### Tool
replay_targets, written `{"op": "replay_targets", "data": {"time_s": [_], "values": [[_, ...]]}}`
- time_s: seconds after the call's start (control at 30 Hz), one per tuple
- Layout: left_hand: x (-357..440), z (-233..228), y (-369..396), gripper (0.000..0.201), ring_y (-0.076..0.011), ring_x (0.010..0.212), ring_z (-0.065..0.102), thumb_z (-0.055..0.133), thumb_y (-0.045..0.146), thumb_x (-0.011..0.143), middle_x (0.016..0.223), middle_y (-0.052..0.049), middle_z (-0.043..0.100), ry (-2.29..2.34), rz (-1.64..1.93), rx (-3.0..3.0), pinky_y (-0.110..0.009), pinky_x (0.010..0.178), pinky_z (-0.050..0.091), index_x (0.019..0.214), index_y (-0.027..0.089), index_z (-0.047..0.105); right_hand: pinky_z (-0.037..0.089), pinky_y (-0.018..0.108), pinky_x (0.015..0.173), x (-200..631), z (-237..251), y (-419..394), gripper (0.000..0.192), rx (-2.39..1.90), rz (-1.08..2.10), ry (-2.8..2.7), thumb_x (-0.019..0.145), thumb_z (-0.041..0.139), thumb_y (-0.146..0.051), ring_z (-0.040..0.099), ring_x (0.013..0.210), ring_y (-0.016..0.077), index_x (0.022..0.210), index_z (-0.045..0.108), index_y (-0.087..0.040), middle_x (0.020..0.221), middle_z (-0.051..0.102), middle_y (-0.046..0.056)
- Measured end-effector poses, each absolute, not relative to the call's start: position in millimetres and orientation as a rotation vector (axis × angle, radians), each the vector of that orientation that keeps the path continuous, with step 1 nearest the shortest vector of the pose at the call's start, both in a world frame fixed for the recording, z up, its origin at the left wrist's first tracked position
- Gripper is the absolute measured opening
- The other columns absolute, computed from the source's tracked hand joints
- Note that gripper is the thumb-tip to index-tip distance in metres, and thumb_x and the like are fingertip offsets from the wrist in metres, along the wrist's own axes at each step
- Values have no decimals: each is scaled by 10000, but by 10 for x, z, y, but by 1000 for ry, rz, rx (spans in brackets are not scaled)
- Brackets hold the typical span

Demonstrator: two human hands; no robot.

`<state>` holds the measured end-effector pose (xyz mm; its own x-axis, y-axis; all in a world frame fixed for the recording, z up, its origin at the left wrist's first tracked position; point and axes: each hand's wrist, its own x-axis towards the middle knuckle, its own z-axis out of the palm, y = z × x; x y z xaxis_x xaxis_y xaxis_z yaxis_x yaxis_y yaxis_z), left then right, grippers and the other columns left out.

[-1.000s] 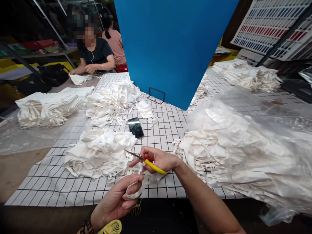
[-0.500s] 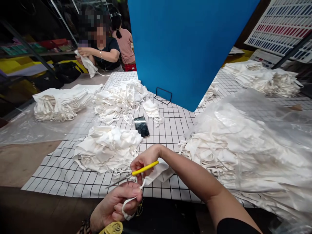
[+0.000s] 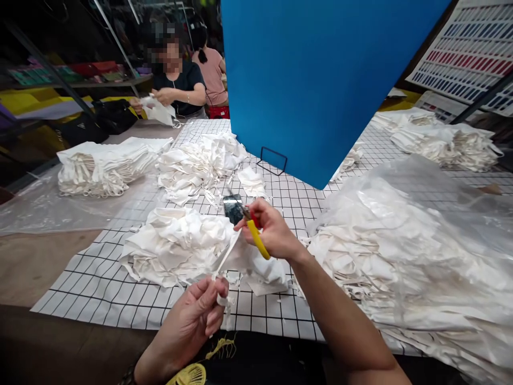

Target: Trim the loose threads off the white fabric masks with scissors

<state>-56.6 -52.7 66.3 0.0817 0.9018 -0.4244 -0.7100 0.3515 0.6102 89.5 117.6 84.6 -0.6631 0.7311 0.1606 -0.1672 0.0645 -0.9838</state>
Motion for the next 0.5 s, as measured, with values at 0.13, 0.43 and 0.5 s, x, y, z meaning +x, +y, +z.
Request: {"op": "replay_targets", "data": {"time_s": [0.13, 0.43, 0.5], "values": [[-563, 746, -436, 179, -7, 551, 479, 705, 328, 828, 1308, -86, 519, 1118, 1512, 545, -157, 468, 418, 806, 152, 727, 505, 302, 708, 1129, 816, 868, 288, -672, 1465, -1588, 813, 702, -198, 650, 782, 158, 978, 469, -239, 890, 697, 24], [-425, 541, -346, 201, -72, 526, 570, 596, 315, 909, 900, -70, 679, 906, 1385, 640, -197, 491, 459, 866, 143, 693, 400, 211, 574, 1361, 116, 371, 379, -934, 1860, -1441, 734, 792, -255, 499, 632, 86, 862, 436, -238, 827, 598, -36], [-409, 474, -352, 196, -97, 606, 595, 570, 301, 930, 802, -35, 636, 930, 1383, 772, -230, 600, 489, 877, 149, 681, 397, 222, 598, 1502, 198, 364, 365, -997, 1761, -1498, 763, 764, -262, 474, 641, 90, 883, 419, -249, 812, 562, -49]]}}
